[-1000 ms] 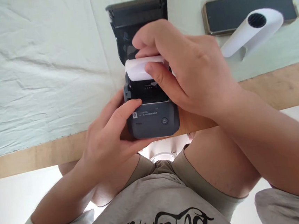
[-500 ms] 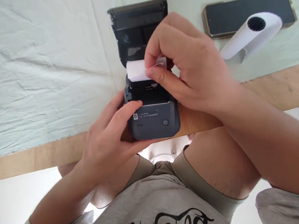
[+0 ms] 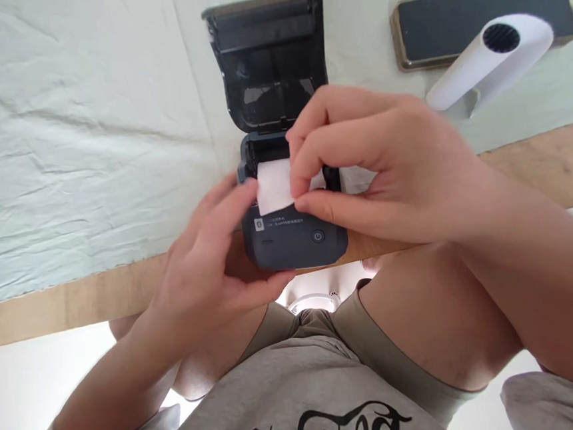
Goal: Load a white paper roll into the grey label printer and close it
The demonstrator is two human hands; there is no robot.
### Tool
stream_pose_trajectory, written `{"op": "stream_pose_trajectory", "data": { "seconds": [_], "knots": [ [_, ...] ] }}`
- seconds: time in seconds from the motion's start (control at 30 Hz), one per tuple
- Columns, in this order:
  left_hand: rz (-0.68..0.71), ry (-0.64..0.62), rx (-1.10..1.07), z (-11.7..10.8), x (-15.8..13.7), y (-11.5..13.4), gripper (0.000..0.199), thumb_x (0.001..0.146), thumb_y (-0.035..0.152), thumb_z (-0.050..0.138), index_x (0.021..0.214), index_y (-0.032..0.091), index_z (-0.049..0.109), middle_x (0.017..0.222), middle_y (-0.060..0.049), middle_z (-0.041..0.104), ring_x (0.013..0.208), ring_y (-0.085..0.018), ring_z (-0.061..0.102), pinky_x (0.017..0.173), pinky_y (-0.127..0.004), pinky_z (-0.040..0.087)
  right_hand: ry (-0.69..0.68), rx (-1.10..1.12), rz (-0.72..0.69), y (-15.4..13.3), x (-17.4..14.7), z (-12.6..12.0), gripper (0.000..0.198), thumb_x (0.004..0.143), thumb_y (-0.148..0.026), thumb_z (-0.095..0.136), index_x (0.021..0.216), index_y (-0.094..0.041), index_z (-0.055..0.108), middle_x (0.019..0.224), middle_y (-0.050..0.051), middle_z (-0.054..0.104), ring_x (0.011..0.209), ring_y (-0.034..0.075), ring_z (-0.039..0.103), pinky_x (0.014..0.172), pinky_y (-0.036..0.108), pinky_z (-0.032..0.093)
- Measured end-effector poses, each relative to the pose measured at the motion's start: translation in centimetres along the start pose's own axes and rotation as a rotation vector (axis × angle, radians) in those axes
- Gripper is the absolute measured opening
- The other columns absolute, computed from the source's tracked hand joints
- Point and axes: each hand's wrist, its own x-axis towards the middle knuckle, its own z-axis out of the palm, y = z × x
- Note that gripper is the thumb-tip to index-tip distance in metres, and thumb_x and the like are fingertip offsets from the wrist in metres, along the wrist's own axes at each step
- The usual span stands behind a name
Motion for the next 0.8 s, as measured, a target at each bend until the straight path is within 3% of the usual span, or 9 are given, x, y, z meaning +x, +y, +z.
{"op": "stream_pose_trajectory", "data": {
  "seconds": [0.07,0.2,0.3,0.4,0.53,0.6,0.67,0.73,0.8],
  "knots": [
    [0.002,-0.012,0.032,-0.2,0.0,0.1,0.081,0.103,0.053,0.101,0.170,0.035,0.060,0.185,-0.019,0.061,0.161,-0.043,0.074,0.122,-0.050,0.074,0.002,0.013,0.034,-0.3,-0.3,0.0,0.013,0.119,-0.038,0.067,0.118,-0.028,0.076,0.132,-0.003,0.072,0.113,0.003,0.073,0.094,0.031,0.072],
    [0.018,0.007,0.040,-0.2,0.1,0.2,0.079,0.099,0.044,0.105,0.166,0.033,0.065,0.183,-0.020,0.063,0.159,-0.042,0.075,0.118,-0.045,0.076,0.242,-0.105,0.164,-0.7,-0.5,0.7,0.029,0.122,-0.044,0.059,0.112,-0.023,0.076,0.127,0.002,0.070,0.128,0.011,0.070,0.112,0.045,0.069],
    [0.033,0.019,0.047,-0.1,0.2,0.2,0.081,0.096,0.038,0.106,0.166,0.030,0.065,0.182,-0.021,0.063,0.156,-0.041,0.077,0.118,-0.045,0.076,0.365,-0.118,0.205,-0.2,-0.4,1.2,0.033,0.121,-0.049,0.058,0.110,-0.023,0.076,0.114,0.003,0.069,0.130,0.015,0.069,0.100,0.042,0.064],
    [0.021,0.020,0.048,-0.2,0.1,0.1,0.081,0.097,0.039,0.105,0.167,0.032,0.065,0.183,-0.019,0.063,0.159,-0.041,0.076,0.120,-0.045,0.075,0.387,-0.094,0.189,0.4,-0.3,1.4,0.030,0.120,-0.047,0.059,0.111,-0.023,0.075,0.112,0.004,0.069,0.132,0.015,0.069,0.092,0.036,0.061],
    [0.016,0.002,0.049,-0.3,0.0,0.1,0.082,0.099,0.044,0.104,0.169,0.033,0.062,0.184,-0.018,0.062,0.161,-0.041,0.074,0.118,-0.046,0.076,0.273,-0.140,0.063,0.4,-0.4,1.1,0.028,0.117,-0.051,0.067,0.123,-0.024,0.071,0.127,0.005,0.068,0.135,0.017,0.067,0.114,0.050,0.066],
    [0.017,0.015,0.051,-0.3,0.0,0.1,0.081,0.100,0.043,0.103,0.169,0.033,0.062,0.183,-0.019,0.063,0.161,-0.040,0.075,0.118,-0.046,0.076,0.156,-0.150,0.101,0.1,-0.6,0.9,0.033,0.116,-0.053,0.070,0.134,-0.026,0.069,0.139,0.006,0.067,0.140,0.018,0.067,0.120,0.052,0.070],
    [0.032,0.032,0.037,-0.3,0.0,0.1,0.078,0.102,0.041,0.101,0.168,0.034,0.062,0.182,-0.018,0.064,0.161,-0.040,0.075,0.119,-0.048,0.076,0.082,-0.107,0.156,-0.1,-0.9,0.8,0.038,0.115,-0.054,0.072,0.143,-0.030,0.067,0.145,0.007,0.065,0.143,0.020,0.067,0.104,0.042,0.076],
    [0.059,0.029,0.010,-0.2,0.0,-0.1,0.073,0.104,0.038,0.097,0.168,0.037,0.063,0.183,-0.015,0.063,0.162,-0.041,0.074,0.119,-0.050,0.077,0.057,-0.048,0.184,-0.3,-1.2,0.7,0.043,0.114,-0.055,0.073,0.149,-0.032,0.065,0.148,0.007,0.064,0.141,0.020,0.068,0.082,0.031,0.071],
    [0.073,0.011,-0.009,-0.3,0.0,-0.2,0.067,0.106,0.037,0.095,0.167,0.040,0.065,0.186,-0.014,0.059,0.163,-0.043,0.072,0.119,-0.053,0.077,0.030,-0.020,0.179,-0.5,-1.3,0.6,0.047,0.112,-0.060,0.075,0.148,-0.032,0.065,0.148,0.007,0.064,0.138,0.020,0.069,0.079,0.029,0.068]
  ]
}}
